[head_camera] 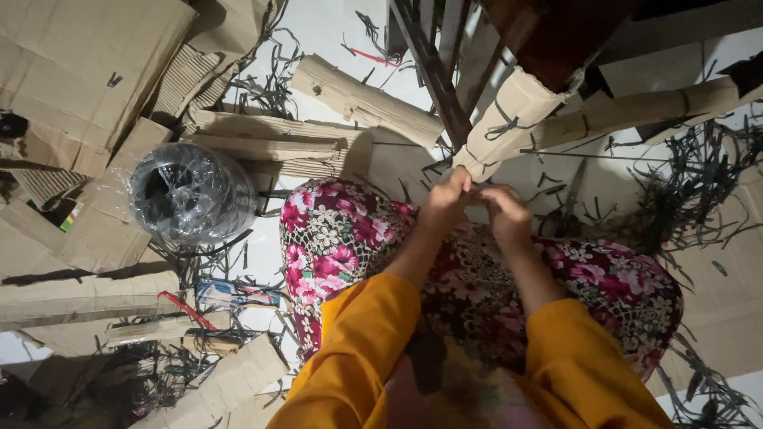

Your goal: The person wraps a piece of cardboard around a wooden furniture leg and secures it with wire. They use scissors to cut the wire and tie it tightly around the cardboard to hold it in place.

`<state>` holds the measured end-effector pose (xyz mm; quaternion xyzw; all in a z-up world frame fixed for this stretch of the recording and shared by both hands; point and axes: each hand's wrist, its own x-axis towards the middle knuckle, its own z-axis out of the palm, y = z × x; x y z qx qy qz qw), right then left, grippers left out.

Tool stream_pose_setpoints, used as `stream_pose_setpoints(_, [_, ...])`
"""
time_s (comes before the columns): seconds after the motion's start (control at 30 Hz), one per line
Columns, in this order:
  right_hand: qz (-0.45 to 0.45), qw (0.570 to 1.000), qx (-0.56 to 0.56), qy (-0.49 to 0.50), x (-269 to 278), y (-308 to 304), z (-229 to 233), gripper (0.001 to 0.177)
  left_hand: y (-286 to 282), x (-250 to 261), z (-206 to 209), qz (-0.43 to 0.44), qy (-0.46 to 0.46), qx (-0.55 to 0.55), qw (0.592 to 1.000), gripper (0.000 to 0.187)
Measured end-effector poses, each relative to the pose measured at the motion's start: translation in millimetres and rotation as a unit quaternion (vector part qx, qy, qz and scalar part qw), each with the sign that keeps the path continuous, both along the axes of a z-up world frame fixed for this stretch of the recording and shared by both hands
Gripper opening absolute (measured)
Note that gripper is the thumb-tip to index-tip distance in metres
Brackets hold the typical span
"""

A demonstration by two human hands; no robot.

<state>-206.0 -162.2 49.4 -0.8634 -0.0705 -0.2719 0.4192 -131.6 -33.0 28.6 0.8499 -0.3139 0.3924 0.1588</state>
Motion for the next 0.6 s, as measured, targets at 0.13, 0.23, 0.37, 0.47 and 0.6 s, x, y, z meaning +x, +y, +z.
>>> stream_pose_setpoints(0.13, [-0.147,0.976,0.128,0.095,10.4,-4.4,-32.0,0.012,6.1,1.2,0.1,-0.082,0.088,-0.045,0.992,0.017])
stream_pose_setpoints(0.23, [-0.156,0.968,0.161,0.114,13.2,-1.0,-32.1,0.014,12.4,-6.0,17.4,-0.106,0.142,-0.089,0.98,0.023])
stream_pose_setpoints(0.37, [-0.126,0.979,0.122,0.104,2.0,7.8,-22.3,0.008,14.5,-11.2,17.8,-0.14,0.25,-0.165,0.944,0.028])
stream_pose_setpoints(0.47, [-0.079,0.995,-0.018,0.053,2.2,3.1,-22.3,0.015,-2.0,2.4,-45.9,-0.117,0.287,-0.188,0.932,0.031])
stream_pose_setpoints(0.6, [-0.075,0.988,-0.132,0.042,-1.1,-0.5,-32.2,0.016,10.6,-9.8,8.5,-0.103,0.448,-0.222,0.86,0.03])
